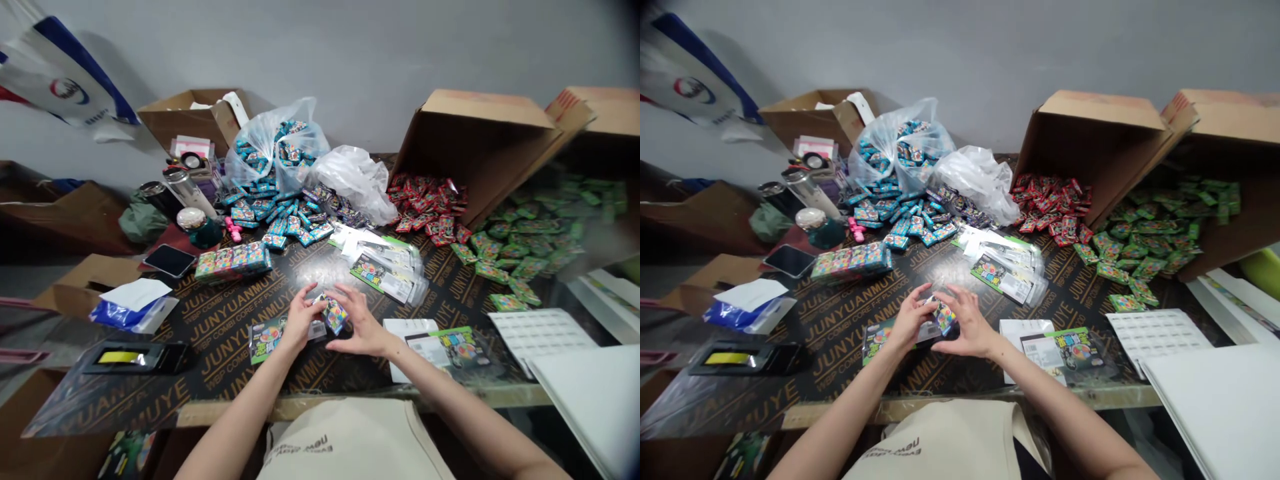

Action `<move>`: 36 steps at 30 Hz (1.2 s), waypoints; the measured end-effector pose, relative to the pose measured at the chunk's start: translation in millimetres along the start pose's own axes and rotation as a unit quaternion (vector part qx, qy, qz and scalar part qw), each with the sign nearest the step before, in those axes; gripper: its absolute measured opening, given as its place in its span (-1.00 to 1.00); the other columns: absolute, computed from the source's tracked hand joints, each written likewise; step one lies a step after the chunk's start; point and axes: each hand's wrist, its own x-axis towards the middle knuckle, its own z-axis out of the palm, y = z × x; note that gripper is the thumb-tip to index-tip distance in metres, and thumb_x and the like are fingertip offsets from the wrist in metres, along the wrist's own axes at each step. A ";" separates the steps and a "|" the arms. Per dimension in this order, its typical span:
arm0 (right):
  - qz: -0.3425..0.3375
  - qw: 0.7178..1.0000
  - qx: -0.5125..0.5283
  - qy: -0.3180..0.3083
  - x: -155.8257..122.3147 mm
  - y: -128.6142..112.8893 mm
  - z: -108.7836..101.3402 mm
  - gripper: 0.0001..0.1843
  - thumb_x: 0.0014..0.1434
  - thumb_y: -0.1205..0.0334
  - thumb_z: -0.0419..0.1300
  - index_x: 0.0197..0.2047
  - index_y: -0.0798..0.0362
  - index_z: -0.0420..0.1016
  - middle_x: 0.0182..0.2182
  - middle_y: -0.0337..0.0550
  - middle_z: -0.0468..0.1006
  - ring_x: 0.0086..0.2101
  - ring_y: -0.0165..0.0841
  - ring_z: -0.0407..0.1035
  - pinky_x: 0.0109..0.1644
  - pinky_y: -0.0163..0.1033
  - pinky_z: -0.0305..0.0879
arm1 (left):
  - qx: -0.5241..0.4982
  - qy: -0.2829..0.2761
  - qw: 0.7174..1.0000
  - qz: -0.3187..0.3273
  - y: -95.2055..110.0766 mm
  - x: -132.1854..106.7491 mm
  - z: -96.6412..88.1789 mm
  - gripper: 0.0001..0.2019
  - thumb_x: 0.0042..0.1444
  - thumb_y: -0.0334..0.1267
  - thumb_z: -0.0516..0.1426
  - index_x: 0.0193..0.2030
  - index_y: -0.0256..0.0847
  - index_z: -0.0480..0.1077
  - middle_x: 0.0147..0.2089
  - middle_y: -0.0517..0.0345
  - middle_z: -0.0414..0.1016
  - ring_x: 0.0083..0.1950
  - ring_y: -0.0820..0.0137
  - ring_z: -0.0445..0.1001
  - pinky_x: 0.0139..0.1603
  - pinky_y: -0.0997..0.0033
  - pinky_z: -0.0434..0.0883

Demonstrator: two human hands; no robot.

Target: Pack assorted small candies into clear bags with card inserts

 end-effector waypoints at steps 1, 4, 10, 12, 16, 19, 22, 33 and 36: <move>-0.014 1.000 0.012 -0.024 -3.5 -2.4 -5.6 -0.08 -0.20 0.02 0.31 0.21 0.00 0.03 0.15 0.05 0.13 0.13 -0.06 0.03 0.15 0.06 -0.06 | -0.012 -0.041 0.999 -0.025 4.1 -1.3 2.5 -0.29 -0.15 -0.25 0.22 0.17 -0.27 0.07 -0.49 0.23 0.41 -0.51 0.46 0.39 -0.46 0.49 0.31; -0.044 0.997 0.054 -0.044 -9.9 3.1 -16.4 -0.10 -0.22 0.15 0.29 0.19 0.00 0.03 0.08 -0.02 0.23 0.08 -0.15 0.12 0.14 -0.04 -0.03 | 0.040 -0.126 0.990 -0.043 11.6 -6.7 0.0 -0.25 -0.12 -0.22 0.21 0.22 -0.21 -0.01 -0.42 0.18 0.44 -0.44 0.43 0.42 -0.41 0.45 0.33; 0.029 0.999 -0.034 0.029 -15.8 35.0 -1.5 -0.19 -0.31 0.11 0.33 0.07 0.00 0.20 -0.09 -0.06 0.33 -0.04 -0.13 0.19 0.07 -0.01 -0.03 | 0.513 -0.111 0.832 0.182 -3.2 -18.5 -44.3 0.00 -0.41 -0.10 0.33 0.25 -0.06 0.00 0.18 -0.07 0.17 0.20 0.04 0.11 0.19 -0.11 -0.07; 0.036 0.998 -0.055 0.022 -16.1 43.6 7.9 -0.14 -0.31 0.04 0.35 0.10 0.00 0.19 -0.10 -0.05 0.33 -0.05 -0.12 0.20 0.08 0.01 -0.06 | 0.595 -0.114 0.772 0.192 -11.0 -21.8 -56.1 0.07 -0.43 -0.16 0.33 0.28 -0.07 -0.09 0.11 -0.05 0.23 0.15 0.06 0.17 0.20 -0.12 -0.10; 0.022 0.999 -0.044 -0.007 -15.8 50.5 17.8 -0.02 -0.34 -0.15 0.34 0.14 0.00 0.14 -0.08 -0.02 0.34 -0.05 -0.10 0.21 0.10 0.03 -0.12 | 0.578 -0.106 0.779 0.218 -15.3 -25.3 -59.2 0.11 -0.30 -0.24 0.26 0.32 -0.13 -0.37 0.05 0.00 0.27 0.08 0.16 0.23 0.16 0.05 0.07; 0.000 1.000 -0.002 -0.024 -16.1 50.8 14.0 0.07 -0.39 -0.19 0.35 0.17 -0.01 0.09 -0.03 -0.03 0.35 -0.03 -0.11 0.22 0.11 0.01 -0.12 | 0.546 -0.103 0.802 0.218 -11.4 -25.0 -52.7 0.12 -0.29 -0.30 0.24 0.32 -0.12 -0.43 0.06 0.01 0.25 0.08 0.16 0.23 0.14 0.07 0.12; -0.013 0.999 0.017 -0.032 -16.7 53.6 7.2 0.09 -0.40 -0.15 0.37 0.18 -0.02 0.06 0.01 -0.03 0.34 -0.02 -0.13 0.22 0.12 -0.02 -0.10 | 0.528 -0.121 0.812 0.215 -8.4 -22.4 -46.5 0.10 -0.29 -0.32 0.23 0.32 -0.12 -0.40 0.07 0.01 0.26 0.10 0.14 0.21 0.16 0.05 0.11; 0.067 0.989 -0.127 0.047 -41.9 46.4 -7.2 0.07 -0.02 -0.32 0.02 0.31 0.05 -0.46 0.25 0.09 -0.04 0.25 -0.04 -0.34 0.20 0.18 -0.50 | 0.442 -0.100 0.866 0.209 -0.6 10.4 -4.2 0.00 -0.20 -0.22 0.22 0.31 -0.10 -0.33 0.10 0.01 0.26 0.12 0.20 0.27 0.15 0.11 0.17; 0.037 0.987 -0.157 0.020 -36.3 59.1 -22.2 -0.17 0.13 -0.22 -0.12 0.31 -0.05 -0.39 0.22 -0.04 0.09 0.25 -0.11 -0.27 0.20 0.17 -0.55 | 0.455 -0.110 0.859 0.206 -7.6 14.5 4.8 -0.01 -0.18 -0.23 0.20 0.31 -0.12 -0.33 0.09 0.00 0.26 0.10 0.21 0.29 0.12 0.14 0.19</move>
